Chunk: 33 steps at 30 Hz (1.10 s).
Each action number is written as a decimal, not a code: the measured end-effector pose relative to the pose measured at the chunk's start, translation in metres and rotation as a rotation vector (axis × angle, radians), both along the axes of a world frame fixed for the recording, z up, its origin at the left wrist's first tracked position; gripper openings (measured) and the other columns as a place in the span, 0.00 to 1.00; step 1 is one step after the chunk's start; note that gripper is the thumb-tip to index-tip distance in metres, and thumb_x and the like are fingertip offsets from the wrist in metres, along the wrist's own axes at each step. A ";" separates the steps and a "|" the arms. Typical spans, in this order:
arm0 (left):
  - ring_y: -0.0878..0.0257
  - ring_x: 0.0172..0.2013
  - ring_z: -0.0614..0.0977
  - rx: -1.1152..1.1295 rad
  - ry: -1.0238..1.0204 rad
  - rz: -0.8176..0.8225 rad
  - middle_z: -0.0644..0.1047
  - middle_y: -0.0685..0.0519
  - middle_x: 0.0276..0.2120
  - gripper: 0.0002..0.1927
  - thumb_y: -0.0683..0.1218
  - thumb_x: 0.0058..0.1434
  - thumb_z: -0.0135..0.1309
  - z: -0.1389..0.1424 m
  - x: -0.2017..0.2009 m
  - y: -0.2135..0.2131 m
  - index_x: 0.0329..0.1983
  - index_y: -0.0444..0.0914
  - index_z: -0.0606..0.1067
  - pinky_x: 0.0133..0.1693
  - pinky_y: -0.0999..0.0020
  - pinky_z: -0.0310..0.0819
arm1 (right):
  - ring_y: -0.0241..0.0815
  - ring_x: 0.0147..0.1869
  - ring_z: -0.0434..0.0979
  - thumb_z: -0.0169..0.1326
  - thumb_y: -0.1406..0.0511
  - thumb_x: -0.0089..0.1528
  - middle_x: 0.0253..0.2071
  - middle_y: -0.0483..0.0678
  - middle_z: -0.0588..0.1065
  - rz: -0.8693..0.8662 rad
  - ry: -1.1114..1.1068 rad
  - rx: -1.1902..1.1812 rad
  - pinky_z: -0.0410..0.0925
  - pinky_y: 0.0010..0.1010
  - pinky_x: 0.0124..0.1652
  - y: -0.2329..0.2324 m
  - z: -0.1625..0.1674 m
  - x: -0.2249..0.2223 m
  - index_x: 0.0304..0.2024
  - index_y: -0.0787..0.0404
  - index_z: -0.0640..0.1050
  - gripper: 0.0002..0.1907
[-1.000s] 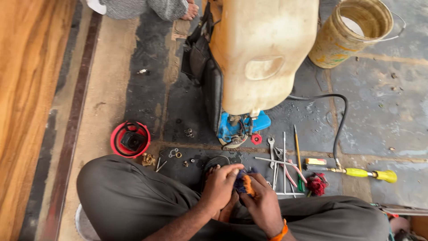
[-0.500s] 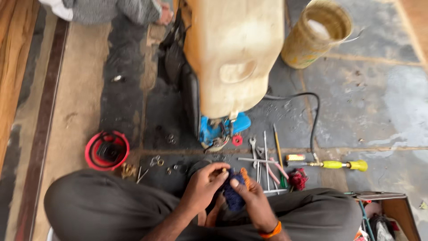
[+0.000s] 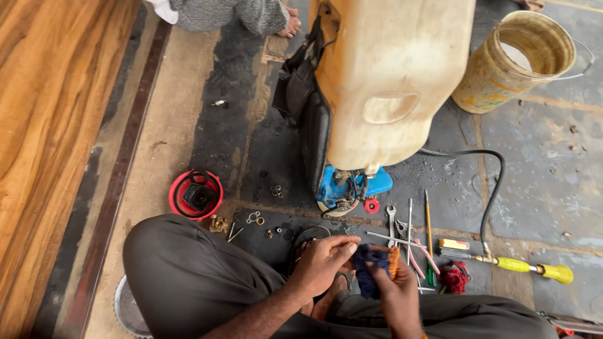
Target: The person sits on the floor of a repair shop and wipes small metal fittings and fasteners with a blue rag, rubbing each part by hand and setting cleaned pieces on the ground beside them.
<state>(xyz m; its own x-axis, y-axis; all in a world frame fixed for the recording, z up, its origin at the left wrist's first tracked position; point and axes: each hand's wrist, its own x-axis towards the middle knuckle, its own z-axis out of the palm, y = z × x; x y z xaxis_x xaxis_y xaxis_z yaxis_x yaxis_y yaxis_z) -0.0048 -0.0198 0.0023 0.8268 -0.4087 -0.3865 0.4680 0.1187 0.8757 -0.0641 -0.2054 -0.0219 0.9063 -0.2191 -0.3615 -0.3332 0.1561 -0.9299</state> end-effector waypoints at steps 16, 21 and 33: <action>0.66 0.36 0.84 0.374 -0.269 -0.163 0.84 0.52 0.33 0.17 0.55 0.67 0.53 0.043 0.006 0.010 0.46 0.38 0.80 0.43 0.68 0.76 | 0.40 0.42 0.78 0.59 0.74 0.59 0.40 0.51 0.81 0.137 0.107 0.248 0.71 0.30 0.44 -0.002 -0.022 -0.017 0.55 0.68 0.79 0.20; 0.57 0.42 0.86 0.193 -0.542 -0.171 0.83 0.50 0.39 0.14 0.52 0.69 0.54 0.056 -0.001 0.007 0.46 0.37 0.79 0.46 0.64 0.76 | 0.46 0.35 0.79 0.56 0.63 0.61 0.35 0.52 0.79 0.152 0.274 0.811 0.74 0.38 0.39 -0.028 -0.021 -0.033 0.50 0.64 0.76 0.16; 0.71 0.38 0.81 -0.058 -0.199 -0.224 0.82 0.51 0.39 0.21 0.52 0.65 0.60 0.064 0.004 0.010 0.55 0.34 0.76 0.40 0.74 0.77 | 0.44 0.55 0.77 0.56 0.74 0.60 0.52 0.52 0.75 0.488 -0.396 -0.254 0.69 0.32 0.57 -0.035 0.052 -0.031 0.63 0.65 0.75 0.27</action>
